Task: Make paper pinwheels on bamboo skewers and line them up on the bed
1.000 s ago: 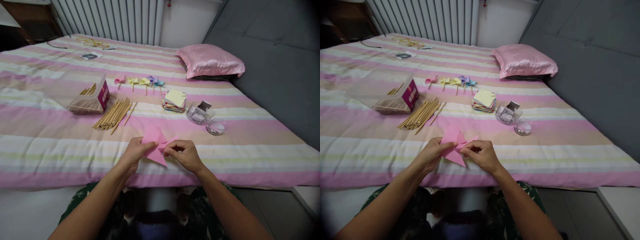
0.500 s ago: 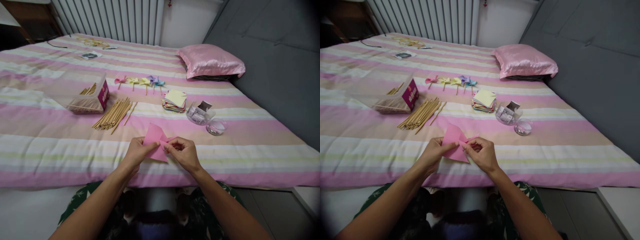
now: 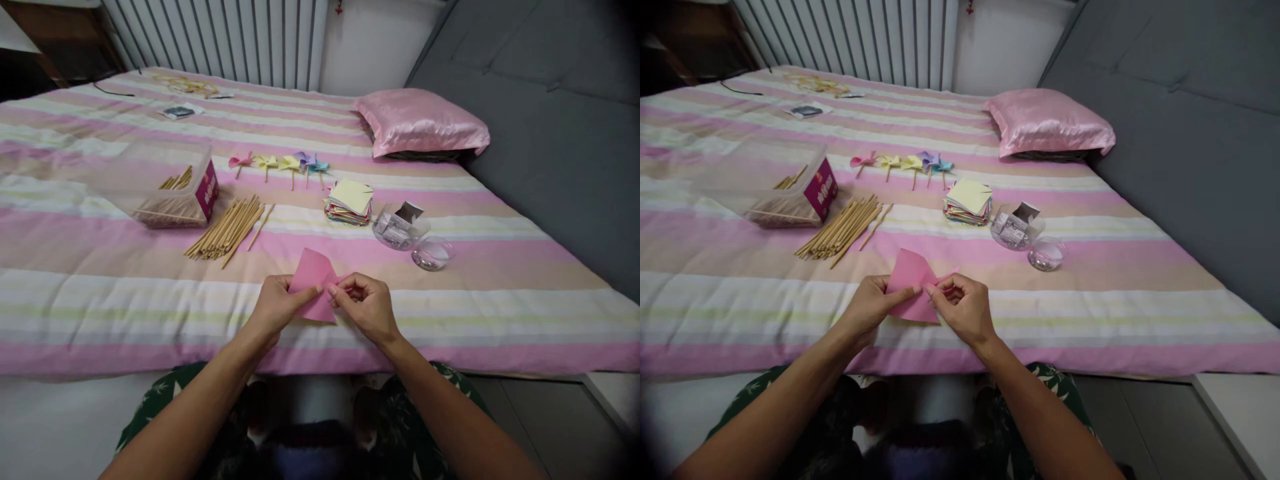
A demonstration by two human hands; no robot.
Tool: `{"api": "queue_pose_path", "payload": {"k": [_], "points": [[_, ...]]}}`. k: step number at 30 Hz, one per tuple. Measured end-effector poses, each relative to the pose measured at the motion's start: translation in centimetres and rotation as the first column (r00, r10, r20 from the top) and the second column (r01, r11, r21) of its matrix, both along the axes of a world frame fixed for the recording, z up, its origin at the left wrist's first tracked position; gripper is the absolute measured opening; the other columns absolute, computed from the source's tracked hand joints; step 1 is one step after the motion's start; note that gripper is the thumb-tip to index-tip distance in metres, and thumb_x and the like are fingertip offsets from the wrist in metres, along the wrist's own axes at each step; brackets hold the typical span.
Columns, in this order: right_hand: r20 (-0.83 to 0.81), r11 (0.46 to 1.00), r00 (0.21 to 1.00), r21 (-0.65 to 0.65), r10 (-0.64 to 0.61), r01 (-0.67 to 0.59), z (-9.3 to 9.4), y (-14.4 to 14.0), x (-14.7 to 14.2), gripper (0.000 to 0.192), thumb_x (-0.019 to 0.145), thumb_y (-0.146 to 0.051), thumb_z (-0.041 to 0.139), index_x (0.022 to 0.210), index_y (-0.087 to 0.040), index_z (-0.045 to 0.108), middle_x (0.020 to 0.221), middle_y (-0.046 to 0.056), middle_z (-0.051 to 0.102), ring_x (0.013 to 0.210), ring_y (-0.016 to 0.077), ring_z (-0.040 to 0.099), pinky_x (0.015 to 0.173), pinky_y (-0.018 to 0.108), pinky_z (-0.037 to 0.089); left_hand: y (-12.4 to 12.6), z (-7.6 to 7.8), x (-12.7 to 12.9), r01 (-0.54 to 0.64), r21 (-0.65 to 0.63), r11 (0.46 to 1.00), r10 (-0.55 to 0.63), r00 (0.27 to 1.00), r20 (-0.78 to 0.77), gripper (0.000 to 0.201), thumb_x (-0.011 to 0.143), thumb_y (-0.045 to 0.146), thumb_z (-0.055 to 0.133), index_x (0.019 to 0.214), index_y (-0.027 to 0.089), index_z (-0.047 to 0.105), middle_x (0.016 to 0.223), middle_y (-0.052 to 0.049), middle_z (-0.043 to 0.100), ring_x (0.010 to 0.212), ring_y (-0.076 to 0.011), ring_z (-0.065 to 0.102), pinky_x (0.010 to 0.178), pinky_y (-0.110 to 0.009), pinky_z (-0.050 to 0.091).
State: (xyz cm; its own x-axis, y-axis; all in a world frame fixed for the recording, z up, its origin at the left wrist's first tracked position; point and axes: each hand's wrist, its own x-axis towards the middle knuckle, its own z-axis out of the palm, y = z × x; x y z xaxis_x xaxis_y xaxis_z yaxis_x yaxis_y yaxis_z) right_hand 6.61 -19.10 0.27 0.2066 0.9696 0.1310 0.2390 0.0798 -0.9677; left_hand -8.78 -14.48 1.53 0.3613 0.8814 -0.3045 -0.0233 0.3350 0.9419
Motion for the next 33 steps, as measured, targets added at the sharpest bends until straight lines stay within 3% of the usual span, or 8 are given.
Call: {"api": "queue_pose_path", "payload": {"k": [13,23,33], "points": [[0.062,1.0,0.998,0.001,-0.02,0.02,0.07,0.03,-0.08,0.023,0.072,-0.034,0.068,0.062,-0.017,0.058,0.057,0.004,0.064,0.05,0.0142,0.06,0.048,0.024,0.045,-0.03,0.12,0.21,-0.004,0.009,1.0,0.004,1.0,-0.023,0.029,0.06,0.035,0.075,0.073,0.009,0.07,0.067,-0.006,0.068,0.056,-0.0129,0.057,0.054,-0.023,0.043],[0.148,0.997,0.989,0.071,-0.02,0.01,0.28,-0.12,-0.4,0.022,0.075,-0.033,0.065,0.062,-0.016,0.059,0.061,0.003,0.063,0.05,0.0121,0.057,0.047,0.023,0.044,-0.36,0.69,0.65,-0.079,-0.077,0.994,0.08,0.997,0.001,0.024,0.057,0.026,0.075,0.074,0.009,0.069,0.067,-0.005,0.068,0.058,-0.0143,0.06,0.057,-0.024,0.045],[0.117,0.996,0.993,0.091,-0.021,0.01,0.18,-0.07,-0.38,0.018,0.074,-0.028,0.063,0.061,-0.017,0.056,0.063,0.002,0.062,0.053,0.0115,0.057,0.049,0.023,0.045,-0.34,0.59,0.75,-0.062,-0.118,0.991,0.066,0.997,0.03,0.026,0.057,0.026,0.075,0.076,0.009,0.069,0.069,-0.007,0.069,0.059,-0.0157,0.061,0.059,-0.025,0.046]]}}
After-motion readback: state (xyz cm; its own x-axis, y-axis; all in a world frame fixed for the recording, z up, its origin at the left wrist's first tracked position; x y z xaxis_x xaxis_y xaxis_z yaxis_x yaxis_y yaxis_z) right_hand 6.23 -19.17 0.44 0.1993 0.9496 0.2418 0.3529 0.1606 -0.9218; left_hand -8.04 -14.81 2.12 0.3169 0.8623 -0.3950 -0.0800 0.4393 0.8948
